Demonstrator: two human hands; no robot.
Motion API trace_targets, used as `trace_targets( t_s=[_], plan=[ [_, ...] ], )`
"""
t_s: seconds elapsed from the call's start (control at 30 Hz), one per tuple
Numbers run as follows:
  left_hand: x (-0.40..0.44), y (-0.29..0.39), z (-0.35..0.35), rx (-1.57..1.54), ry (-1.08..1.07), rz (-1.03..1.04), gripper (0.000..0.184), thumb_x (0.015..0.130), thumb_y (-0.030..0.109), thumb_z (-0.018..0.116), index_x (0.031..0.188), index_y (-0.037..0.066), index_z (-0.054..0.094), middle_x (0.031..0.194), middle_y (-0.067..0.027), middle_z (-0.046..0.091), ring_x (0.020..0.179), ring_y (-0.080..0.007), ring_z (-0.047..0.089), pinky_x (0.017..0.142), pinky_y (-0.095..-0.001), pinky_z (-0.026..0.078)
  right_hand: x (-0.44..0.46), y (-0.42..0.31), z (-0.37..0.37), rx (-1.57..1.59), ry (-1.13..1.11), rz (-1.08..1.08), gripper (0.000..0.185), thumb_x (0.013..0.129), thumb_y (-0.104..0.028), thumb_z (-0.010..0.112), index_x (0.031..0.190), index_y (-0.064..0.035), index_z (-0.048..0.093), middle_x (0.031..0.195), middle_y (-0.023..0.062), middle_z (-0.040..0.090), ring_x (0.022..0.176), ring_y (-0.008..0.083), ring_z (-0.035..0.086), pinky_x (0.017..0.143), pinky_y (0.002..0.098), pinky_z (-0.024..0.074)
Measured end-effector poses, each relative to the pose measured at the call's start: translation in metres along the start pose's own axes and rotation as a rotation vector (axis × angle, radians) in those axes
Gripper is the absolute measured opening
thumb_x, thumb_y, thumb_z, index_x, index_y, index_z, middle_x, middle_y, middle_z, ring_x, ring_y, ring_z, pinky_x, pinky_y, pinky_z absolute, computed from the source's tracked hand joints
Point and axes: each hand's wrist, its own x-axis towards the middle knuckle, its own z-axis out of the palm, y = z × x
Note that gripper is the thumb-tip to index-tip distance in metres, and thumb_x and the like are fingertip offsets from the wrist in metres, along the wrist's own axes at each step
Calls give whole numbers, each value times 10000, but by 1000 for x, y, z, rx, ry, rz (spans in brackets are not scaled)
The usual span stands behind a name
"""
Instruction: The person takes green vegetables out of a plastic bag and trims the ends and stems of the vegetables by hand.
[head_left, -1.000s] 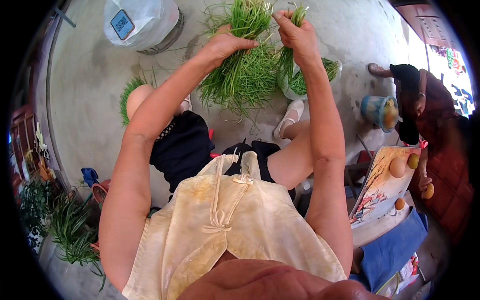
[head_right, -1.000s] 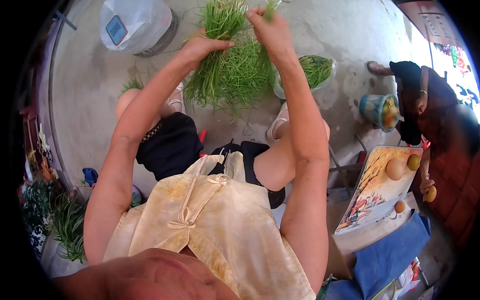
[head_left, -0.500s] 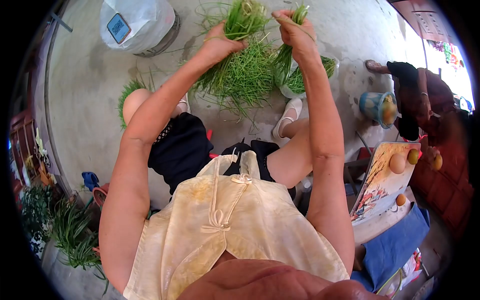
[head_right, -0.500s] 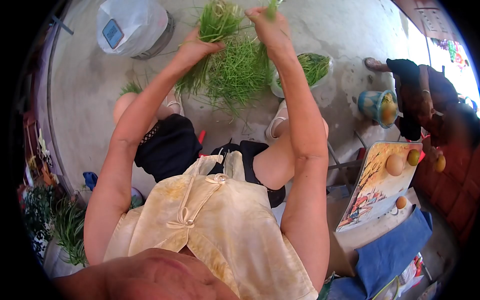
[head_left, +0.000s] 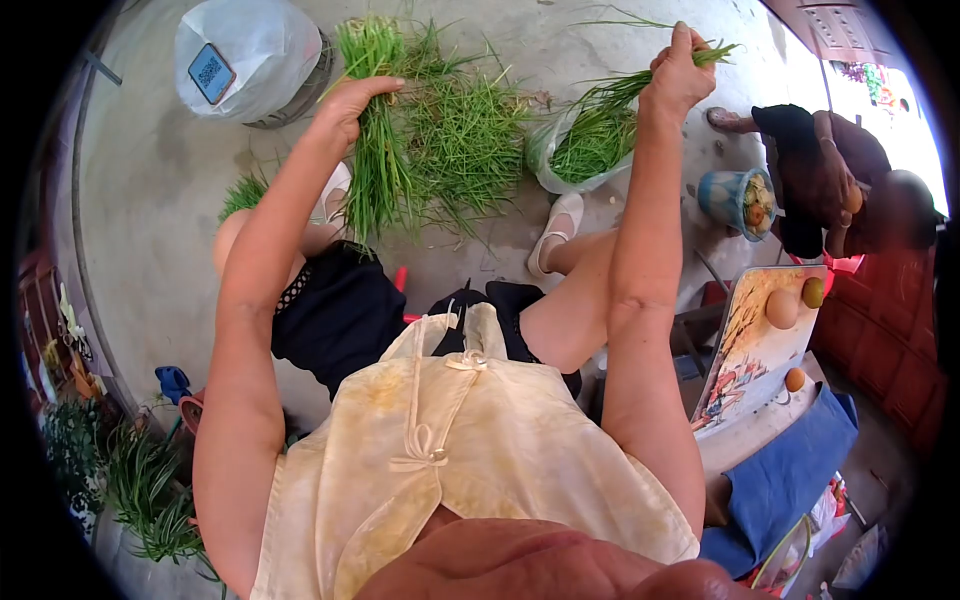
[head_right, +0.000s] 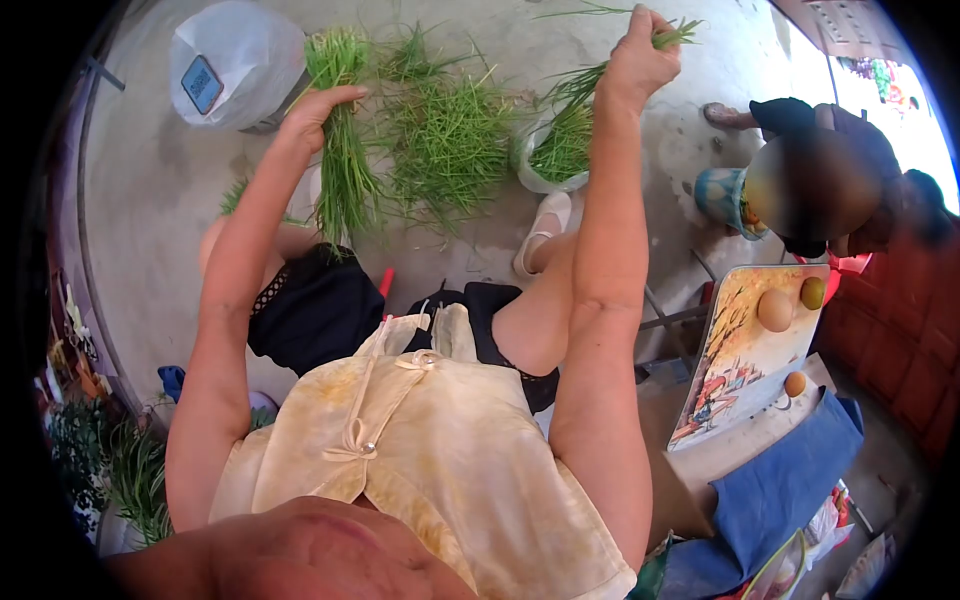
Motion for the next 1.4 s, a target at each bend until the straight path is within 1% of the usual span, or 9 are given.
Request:
trace_targets(
  t_s=[0.13, 0.27, 0.4, 0.57, 0.67, 0.9, 1.07, 1.3, 1.4],
  plan=[
    [-3, 8, 4, -126, -27, 3, 204, 715, 152, 737, 852, 33, 644, 682, -29, 598, 582, -130, 561, 533, -292, 484, -8, 4, 3, -236, -239, 0, 187, 791, -130, 690, 891, 1, 602, 530, -31, 455, 408, 42, 380, 375, 184, 264],
    [-12, 20, 24, -223, -222, 0, 242, 765, 142, 695, 967, 16, 652, 686, -12, 602, 577, -104, 561, 546, -263, 488, -42, 2, 22, -198, -748, 305, 143, 829, -151, 661, 906, -35, 631, 540, -71, 437, 428, 18, 325, 398, 180, 209],
    [-24, 24, 49, -187, -375, 22, 262, 785, 138, 676, 1007, 2, 647, 712, 3, 616, 583, -74, 561, 558, -226, 483, -75, 6, 40, -196, -913, 446, 125, 848, -148, 639, 912, -43, 623, 550, -83, 421, 436, 4, 303, 401, 186, 185],
    [-20, 12, 62, -157, -369, 98, 224, 774, 119, 690, 964, 7, 651, 727, -3, 625, 581, -71, 557, 557, -228, 484, -94, 18, 50, -175, -881, 503, 118, 855, -147, 630, 908, -44, 609, 536, -80, 403, 433, 10, 287, 404, 193, 187],
    [-19, 12, 60, -185, -330, 93, 174, 734, 104, 724, 865, 16, 652, 687, -24, 613, 574, -99, 568, 534, -246, 488, -91, 27, 45, -161, -918, 535, 182, 798, -213, 692, 890, -68, 630, 599, -75, 483, 506, 13, 389, 451, 184, 283],
    [-19, 14, 59, -173, -275, 80, 159, 709, 98, 743, 808, 12, 653, 650, -41, 597, 557, -120, 574, 524, -259, 496, -101, 25, 43, -430, -974, 337, 211, 781, -242, 701, 819, -49, 625, 649, -54, 529, 602, 34, 451, 530, 213, 362],
    [-18, 14, 58, -151, -269, 115, 180, 732, 106, 716, 862, -11, 670, 758, -60, 654, 608, -105, 582, 558, -250, 509, -95, 19, 40, -546, -1005, 292, 222, 789, -260, 688, 827, -48, 632, 657, -44, 537, 599, 46, 466, 541, 212, 379],
    [-22, 18, 55, -122, -272, 135, 197, 760, 105, 689, 917, -13, 669, 791, -38, 658, 578, -60, 539, 581, -236, 517, -54, 42, 20, -625, -719, -37, 185, 819, -215, 671, 863, -36, 653, 662, -59, 530, 592, 26, 439, 535, 202, 381],
    [-19, 16, 54, -111, -283, 137, 207, 763, 110, 686, 927, -14, 665, 854, -53, 674, 586, -56, 541, 597, -227, 514, -68, 31, 21, -822, -924, -63, 211, 791, -263, 678, 865, -66, 662, 678, -38, 567, 606, 55, 484, 575, 244, 414]
  ],
)
